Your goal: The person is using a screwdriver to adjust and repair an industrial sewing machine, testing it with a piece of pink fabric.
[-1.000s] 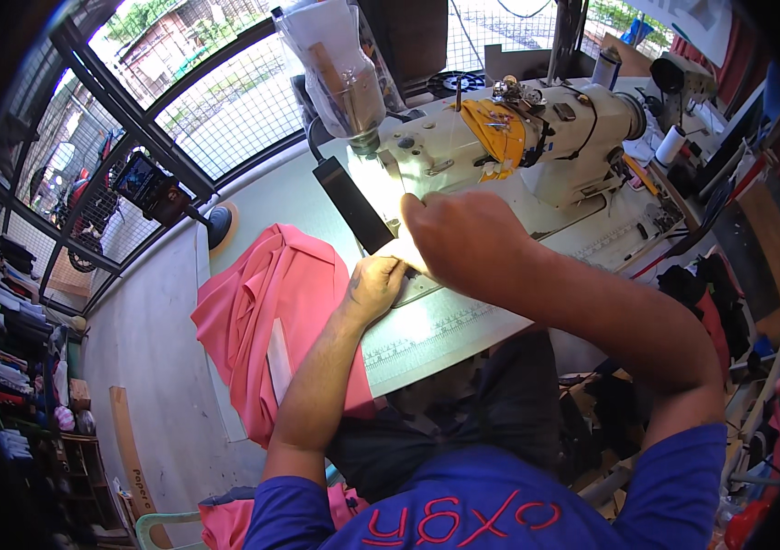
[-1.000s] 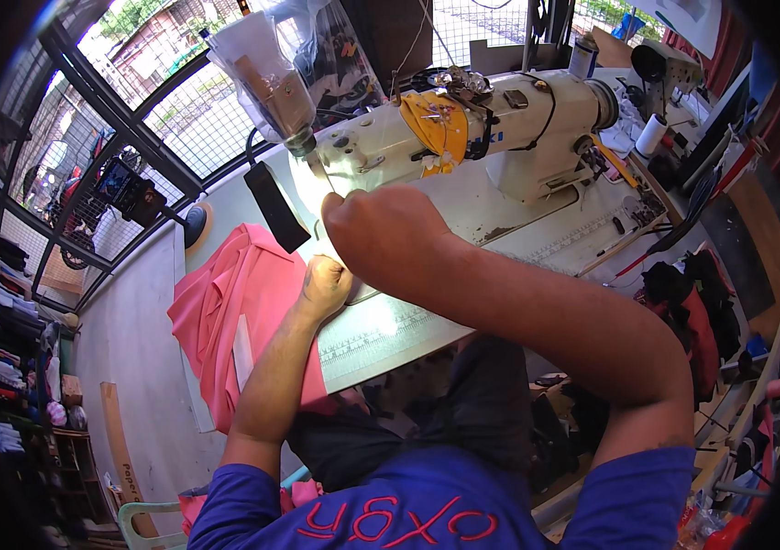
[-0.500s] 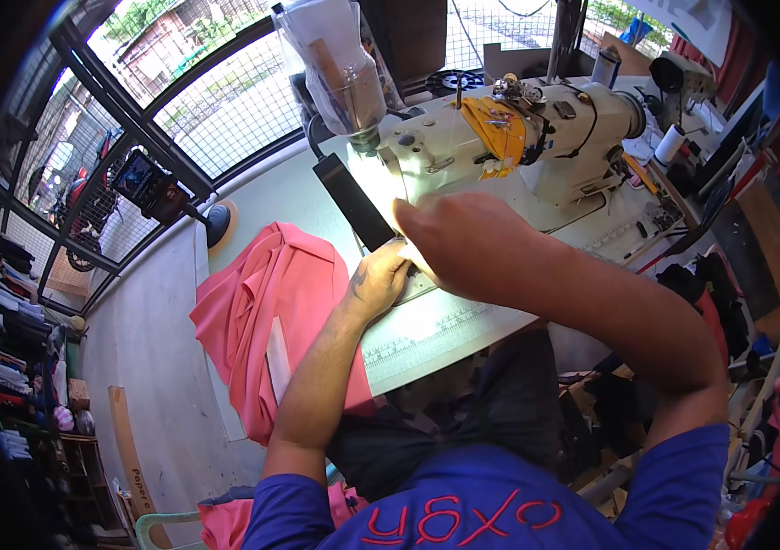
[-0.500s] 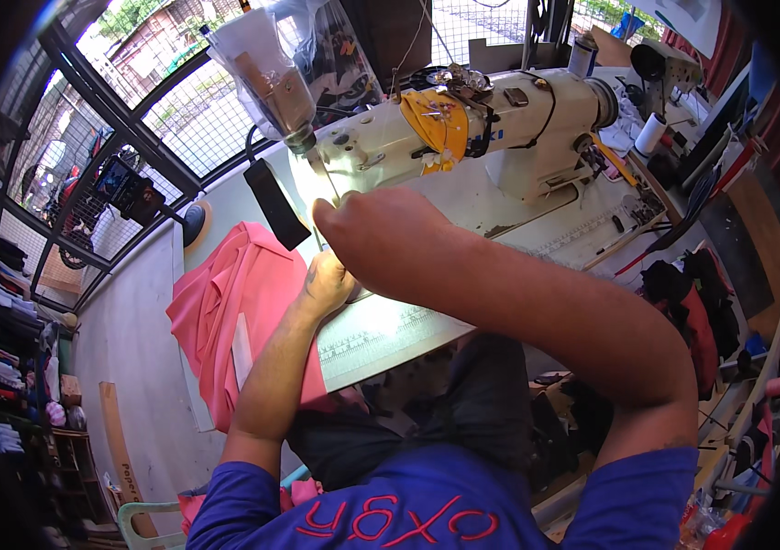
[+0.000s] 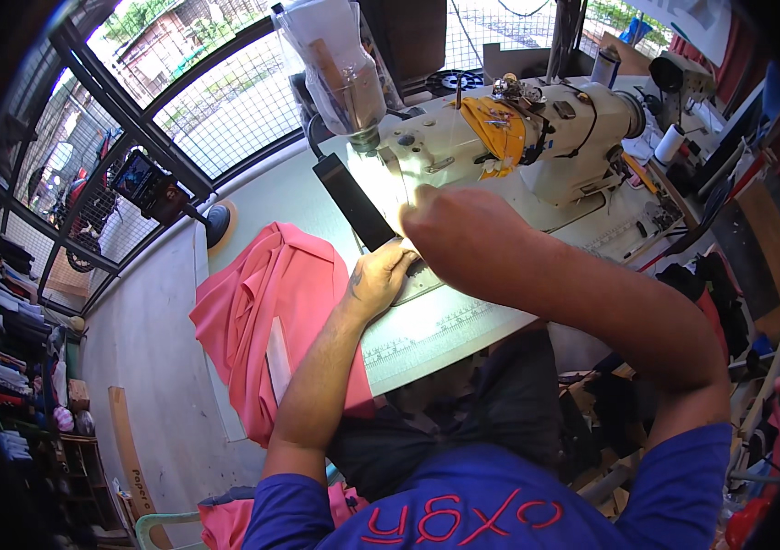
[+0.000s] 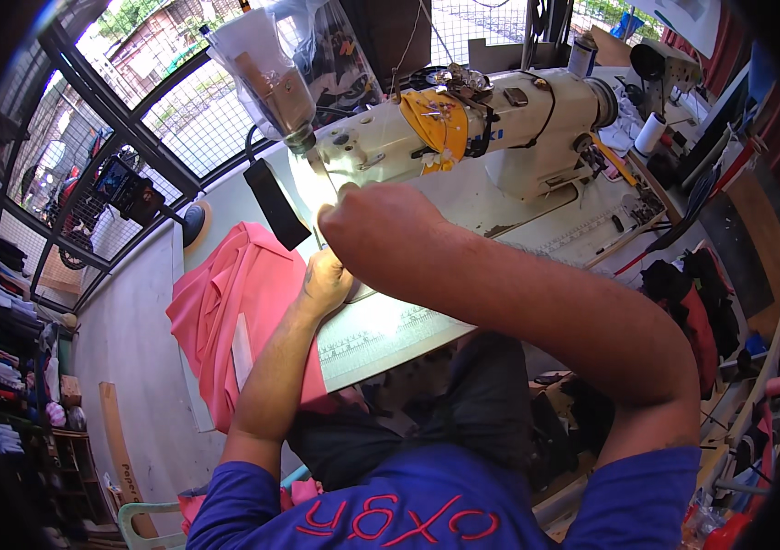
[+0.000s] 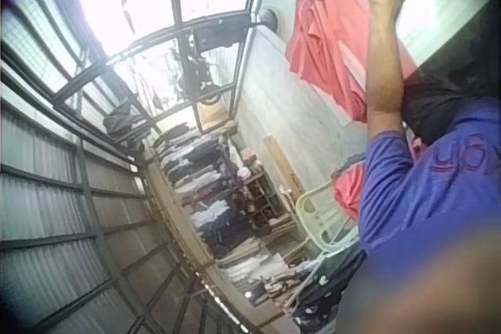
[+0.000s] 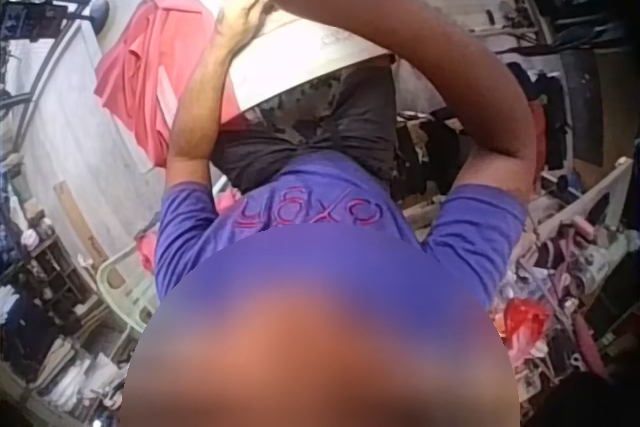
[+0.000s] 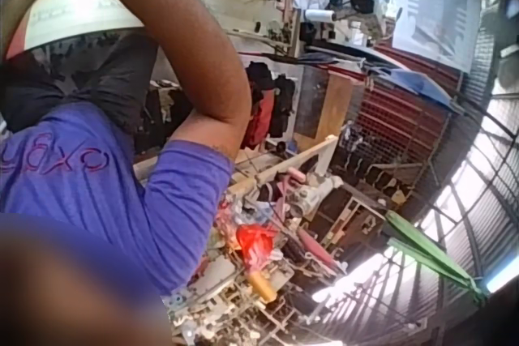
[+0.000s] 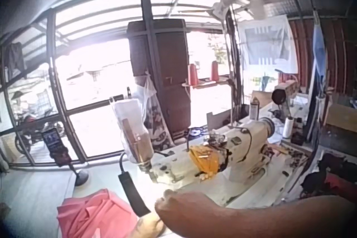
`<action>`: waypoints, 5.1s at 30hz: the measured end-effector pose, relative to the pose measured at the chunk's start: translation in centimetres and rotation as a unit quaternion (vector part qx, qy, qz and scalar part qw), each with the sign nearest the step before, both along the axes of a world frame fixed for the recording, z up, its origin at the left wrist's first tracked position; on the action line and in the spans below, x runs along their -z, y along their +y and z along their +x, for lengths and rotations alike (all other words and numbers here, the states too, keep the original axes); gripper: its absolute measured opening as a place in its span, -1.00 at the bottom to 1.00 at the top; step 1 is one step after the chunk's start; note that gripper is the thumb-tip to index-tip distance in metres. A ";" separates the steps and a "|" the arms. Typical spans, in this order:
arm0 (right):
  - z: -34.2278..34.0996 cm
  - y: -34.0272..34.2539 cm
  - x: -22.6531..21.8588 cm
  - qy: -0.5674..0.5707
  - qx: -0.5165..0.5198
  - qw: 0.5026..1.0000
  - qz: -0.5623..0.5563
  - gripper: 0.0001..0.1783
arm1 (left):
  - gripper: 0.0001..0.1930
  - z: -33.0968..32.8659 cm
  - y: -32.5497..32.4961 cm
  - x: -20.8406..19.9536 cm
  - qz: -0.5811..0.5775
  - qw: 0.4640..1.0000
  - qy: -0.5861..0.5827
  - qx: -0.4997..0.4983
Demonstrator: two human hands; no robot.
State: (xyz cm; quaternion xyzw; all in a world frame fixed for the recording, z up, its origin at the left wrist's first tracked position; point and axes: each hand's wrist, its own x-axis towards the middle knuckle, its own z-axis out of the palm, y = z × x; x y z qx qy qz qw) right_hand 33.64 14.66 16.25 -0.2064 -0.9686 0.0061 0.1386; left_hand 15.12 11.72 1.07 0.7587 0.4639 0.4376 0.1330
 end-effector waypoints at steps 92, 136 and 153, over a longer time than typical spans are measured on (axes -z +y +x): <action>0.2 -0.9 0.1 0.082 0.046 0.991 -0.099 -0.68 | -0.93 -0.4 0.2 0.2 0.008 1.000 0.009 -0.010; 0.2 -0.3 -0.1 0.047 0.040 0.998 -0.011 -0.73 | -0.92 -0.6 0.5 0.7 0.012 0.998 0.053 0.010; -0.3 0.3 -0.9 -0.047 0.089 0.995 0.012 -0.78 | -0.91 0.3 -0.1 -0.5 -0.010 0.999 0.046 -0.024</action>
